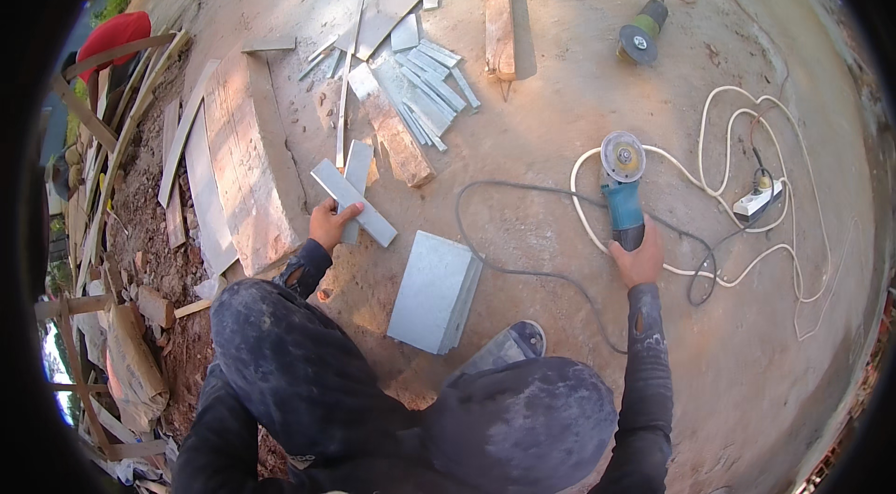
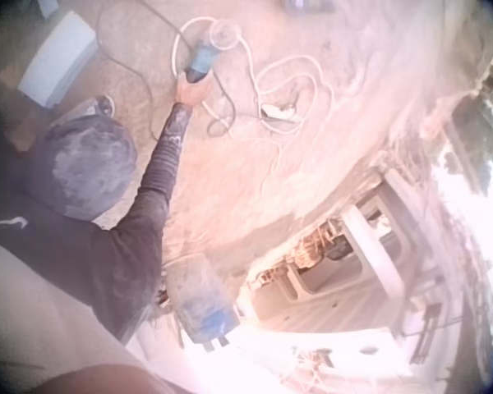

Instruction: The person shapes stone tiles by hand using a powered angle grinder. The person picks up tiles, positions them on a wooden support, and grinds the edges with the tool.

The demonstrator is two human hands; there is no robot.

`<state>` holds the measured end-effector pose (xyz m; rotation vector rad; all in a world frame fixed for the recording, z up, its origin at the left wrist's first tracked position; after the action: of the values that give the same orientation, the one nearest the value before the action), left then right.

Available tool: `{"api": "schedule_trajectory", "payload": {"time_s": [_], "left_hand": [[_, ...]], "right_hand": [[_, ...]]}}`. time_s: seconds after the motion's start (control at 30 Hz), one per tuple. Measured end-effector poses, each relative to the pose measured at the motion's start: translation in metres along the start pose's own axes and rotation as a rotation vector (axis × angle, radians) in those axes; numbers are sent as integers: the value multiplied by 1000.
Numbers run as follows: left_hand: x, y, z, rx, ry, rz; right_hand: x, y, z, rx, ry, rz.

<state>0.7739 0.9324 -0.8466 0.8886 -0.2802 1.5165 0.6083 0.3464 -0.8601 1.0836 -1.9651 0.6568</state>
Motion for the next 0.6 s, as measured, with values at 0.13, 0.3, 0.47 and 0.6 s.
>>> {"api": "schedule_trajectory", "payload": {"time_s": [0.13, 0.3, 0.47, 0.6], "left_hand": [[39, -2, 18, 81, 152, -87], [117, 7, 17, 132, 668, 115], [206, 1, -77, 230, 541, 355], [238, -5, -119, 348, 289, 387]], "right_hand": [[10, -15, 9, 25, 110, -51], [12, 2, -73, 313, 97, 6], [-68, 27, -193, 626, -112, -467], [-112, 32, -198, 733, 129, -645]]}}
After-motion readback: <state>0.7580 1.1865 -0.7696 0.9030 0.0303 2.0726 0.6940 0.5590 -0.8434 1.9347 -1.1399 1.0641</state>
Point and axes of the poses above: each hand's wrist, its own y-axis away from the middle knuckle, its own x-axis out of the back of the hand, z = x × y, the point moved 5 cm from there along -y, towards the middle knuckle, and after that the axes turned 5 degrees about z, right-handed, at the moved point
